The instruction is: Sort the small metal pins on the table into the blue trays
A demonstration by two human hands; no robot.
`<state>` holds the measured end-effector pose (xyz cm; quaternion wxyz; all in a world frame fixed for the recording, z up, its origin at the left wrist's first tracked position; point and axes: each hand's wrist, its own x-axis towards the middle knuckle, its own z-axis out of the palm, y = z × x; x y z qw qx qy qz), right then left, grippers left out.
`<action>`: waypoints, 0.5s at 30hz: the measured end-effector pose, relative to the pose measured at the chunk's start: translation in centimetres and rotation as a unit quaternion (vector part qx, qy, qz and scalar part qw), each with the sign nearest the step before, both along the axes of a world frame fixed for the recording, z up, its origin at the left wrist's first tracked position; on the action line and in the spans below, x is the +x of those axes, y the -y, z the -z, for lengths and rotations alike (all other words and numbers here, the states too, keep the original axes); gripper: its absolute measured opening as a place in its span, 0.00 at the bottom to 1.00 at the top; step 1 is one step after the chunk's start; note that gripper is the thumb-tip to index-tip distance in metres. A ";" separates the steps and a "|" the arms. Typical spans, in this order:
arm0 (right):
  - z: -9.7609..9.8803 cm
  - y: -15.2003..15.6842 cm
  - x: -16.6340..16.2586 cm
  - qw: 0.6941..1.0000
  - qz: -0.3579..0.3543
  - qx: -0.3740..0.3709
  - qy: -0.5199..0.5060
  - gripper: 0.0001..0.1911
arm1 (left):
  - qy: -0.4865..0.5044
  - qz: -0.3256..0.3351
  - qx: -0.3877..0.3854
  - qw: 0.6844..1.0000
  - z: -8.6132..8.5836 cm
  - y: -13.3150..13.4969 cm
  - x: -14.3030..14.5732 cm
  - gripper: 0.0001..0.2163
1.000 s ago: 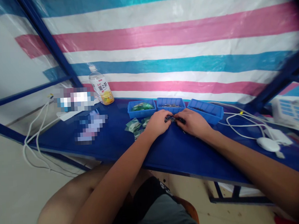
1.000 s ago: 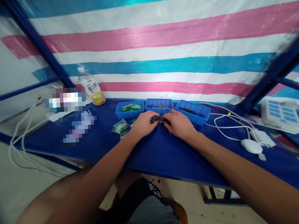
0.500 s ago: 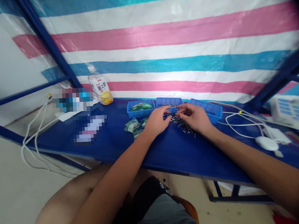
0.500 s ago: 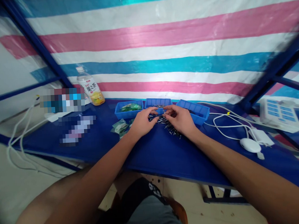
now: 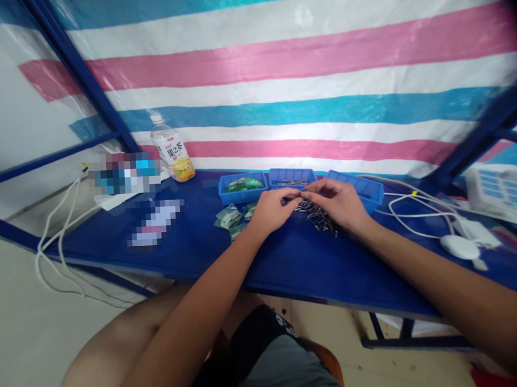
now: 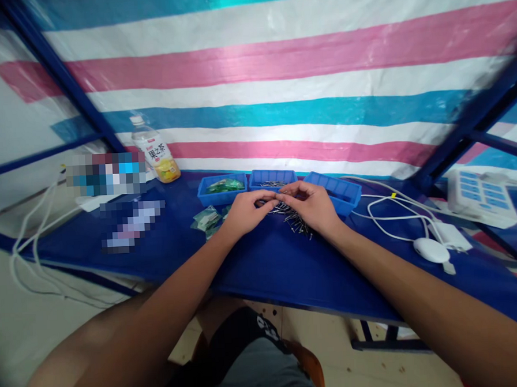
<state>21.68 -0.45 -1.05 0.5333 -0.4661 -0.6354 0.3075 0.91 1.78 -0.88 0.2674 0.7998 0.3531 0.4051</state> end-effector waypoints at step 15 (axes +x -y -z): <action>0.2 0.3 0.2 0.994 -0.077 0.057 0.051 0.14 | 0.062 -0.022 0.027 0.997 -0.1 -0.4 -0.2 0.07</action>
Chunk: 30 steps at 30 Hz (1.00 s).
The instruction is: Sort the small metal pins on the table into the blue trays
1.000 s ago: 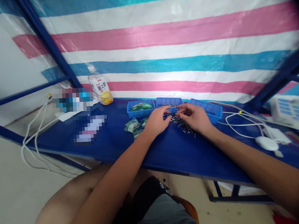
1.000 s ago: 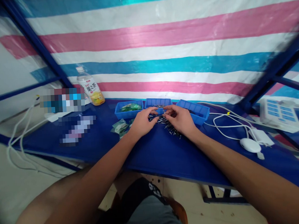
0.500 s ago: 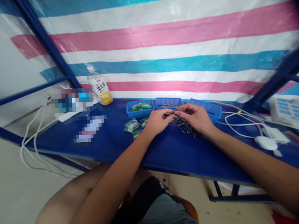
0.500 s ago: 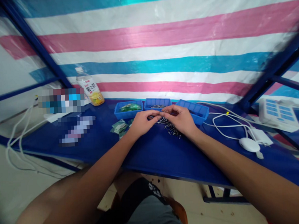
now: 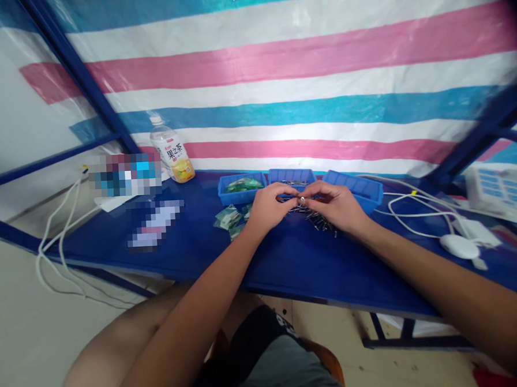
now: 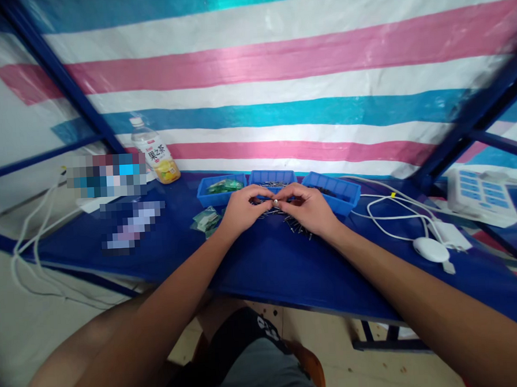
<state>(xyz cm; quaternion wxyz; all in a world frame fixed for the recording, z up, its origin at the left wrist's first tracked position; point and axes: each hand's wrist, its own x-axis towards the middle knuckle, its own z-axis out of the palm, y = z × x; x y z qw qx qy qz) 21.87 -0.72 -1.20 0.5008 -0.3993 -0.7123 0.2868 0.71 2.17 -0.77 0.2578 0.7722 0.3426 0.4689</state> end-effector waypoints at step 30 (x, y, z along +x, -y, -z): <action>-0.4 0.3 -0.1 1.000 -0.005 -0.016 -0.001 0.15 | -0.012 0.024 -0.050 0.998 -0.9 0.6 0.1 0.08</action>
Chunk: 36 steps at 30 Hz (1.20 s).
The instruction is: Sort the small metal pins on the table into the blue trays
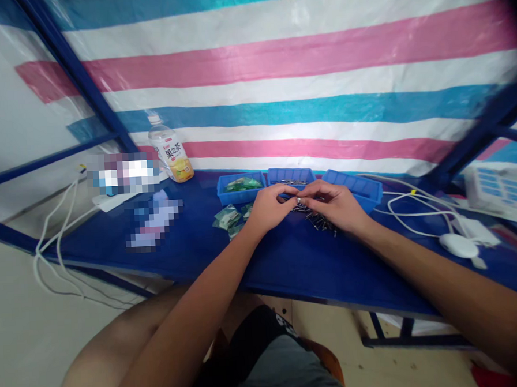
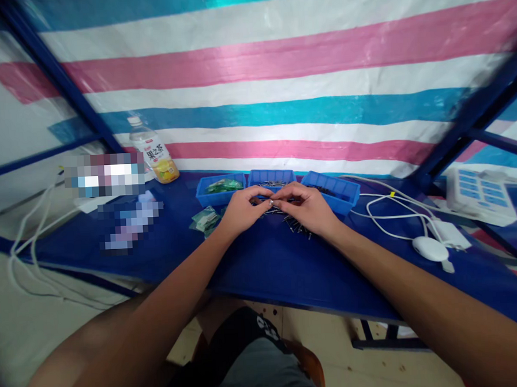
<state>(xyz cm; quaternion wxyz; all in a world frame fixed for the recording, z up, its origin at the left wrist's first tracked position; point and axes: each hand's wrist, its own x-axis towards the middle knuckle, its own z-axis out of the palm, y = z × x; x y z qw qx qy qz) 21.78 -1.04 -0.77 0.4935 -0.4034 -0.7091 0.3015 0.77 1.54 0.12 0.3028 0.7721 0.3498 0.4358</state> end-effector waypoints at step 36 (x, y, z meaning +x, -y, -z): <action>-2.7 -2.1 1.7 0.928 0.202 0.186 0.253 0.08 | -0.067 -0.032 0.053 0.996 0.6 -0.3 0.1 0.05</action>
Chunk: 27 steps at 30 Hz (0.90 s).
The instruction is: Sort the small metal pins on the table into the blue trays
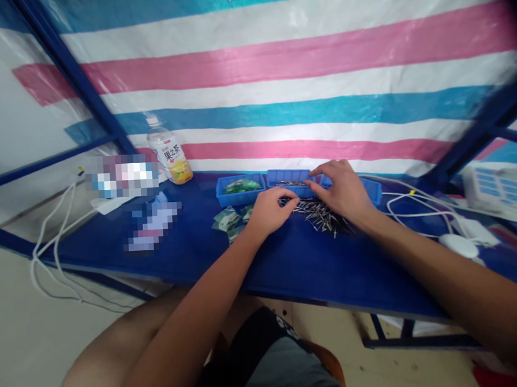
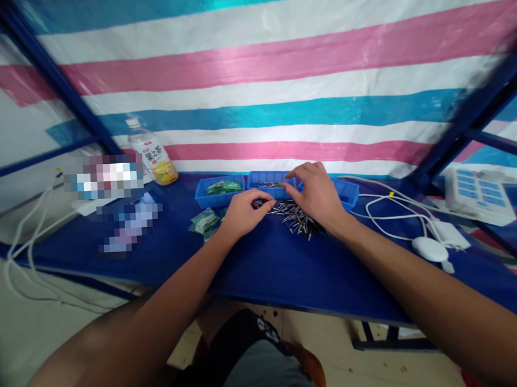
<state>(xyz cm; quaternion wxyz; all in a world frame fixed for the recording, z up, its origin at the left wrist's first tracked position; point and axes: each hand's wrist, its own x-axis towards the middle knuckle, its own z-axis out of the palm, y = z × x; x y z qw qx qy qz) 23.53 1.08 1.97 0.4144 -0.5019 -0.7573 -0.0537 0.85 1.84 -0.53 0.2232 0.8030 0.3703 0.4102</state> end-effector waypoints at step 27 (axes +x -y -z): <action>7.6 10.9 1.8 0.955 -0.018 -0.172 0.241 0.35 | -0.045 -0.019 0.061 0.997 0.6 -0.1 0.1 0.05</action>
